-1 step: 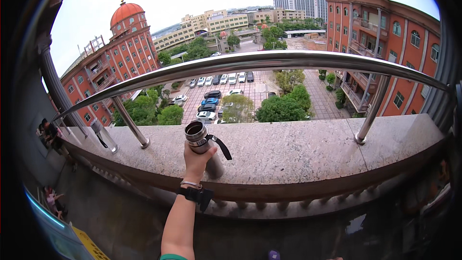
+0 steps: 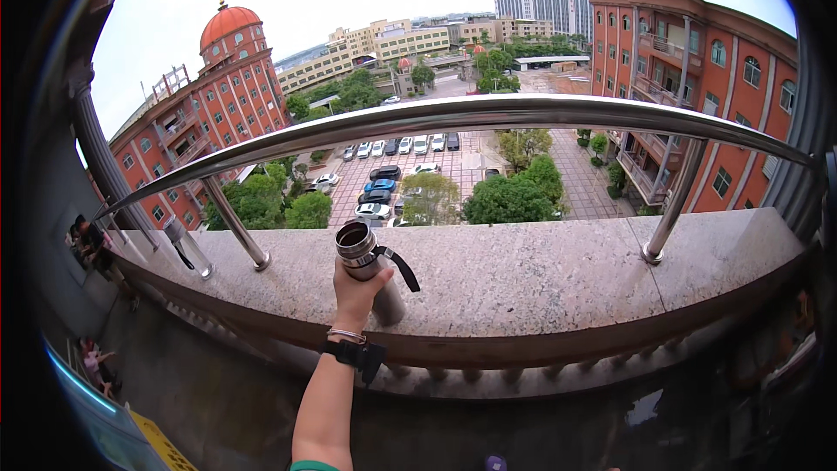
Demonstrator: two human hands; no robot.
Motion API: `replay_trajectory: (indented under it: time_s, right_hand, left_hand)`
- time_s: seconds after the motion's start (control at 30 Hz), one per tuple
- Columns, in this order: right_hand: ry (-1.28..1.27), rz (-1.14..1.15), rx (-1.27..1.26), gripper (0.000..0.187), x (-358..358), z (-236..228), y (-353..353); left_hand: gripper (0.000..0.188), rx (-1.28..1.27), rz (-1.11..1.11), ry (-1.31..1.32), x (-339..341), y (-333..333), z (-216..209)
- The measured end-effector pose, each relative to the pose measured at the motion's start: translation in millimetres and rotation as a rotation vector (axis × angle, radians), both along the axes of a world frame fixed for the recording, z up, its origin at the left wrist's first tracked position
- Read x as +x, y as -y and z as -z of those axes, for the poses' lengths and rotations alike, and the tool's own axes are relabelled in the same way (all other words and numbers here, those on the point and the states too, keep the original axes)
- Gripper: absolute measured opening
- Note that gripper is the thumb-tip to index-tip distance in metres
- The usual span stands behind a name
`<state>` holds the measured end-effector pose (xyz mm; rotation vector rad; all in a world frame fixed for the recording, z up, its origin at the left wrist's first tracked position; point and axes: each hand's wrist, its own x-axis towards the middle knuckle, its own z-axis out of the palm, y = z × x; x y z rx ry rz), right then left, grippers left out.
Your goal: Refill two water bottles at a public water dispenser.
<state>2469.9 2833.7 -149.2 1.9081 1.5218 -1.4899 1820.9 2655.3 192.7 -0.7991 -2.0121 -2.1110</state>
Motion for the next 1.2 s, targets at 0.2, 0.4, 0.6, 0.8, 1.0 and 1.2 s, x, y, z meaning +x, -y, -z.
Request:
replay_trajectory:
  time_s: [0.2,0.4,0.6,0.8,1.0,1.2]
  right_hand:
    - [-0.019,0.059,-0.006,0.039,-4,-13,6]
    - [0.035,-0.004,0.001,0.042,-12,-17,3]
    - [0.011,-0.164,0.107,0.043,-18,6,-14]
    - [-0.044,-0.106,0.034,0.04,-22,24,-22]
    - [-0.063,-0.204,0.105,0.039,-40,-20,-8]
    - [-0.006,-0.228,0.033,0.038,-59,-26,-6]
  left_hand:
    - [0.06,0.001,0.017,0.032,-19,-8,9]
    - [0.066,0.055,0.153,0.011,-19,2,12]
    - [0.076,-0.051,0.144,0.06,-17,9,12]
    - [0.122,-0.078,0.222,0.037,-16,19,26]
    - [0.076,-0.228,-0.149,0.03,28,66,60]
    - [0.025,-0.497,-0.311,0.057,117,184,166]
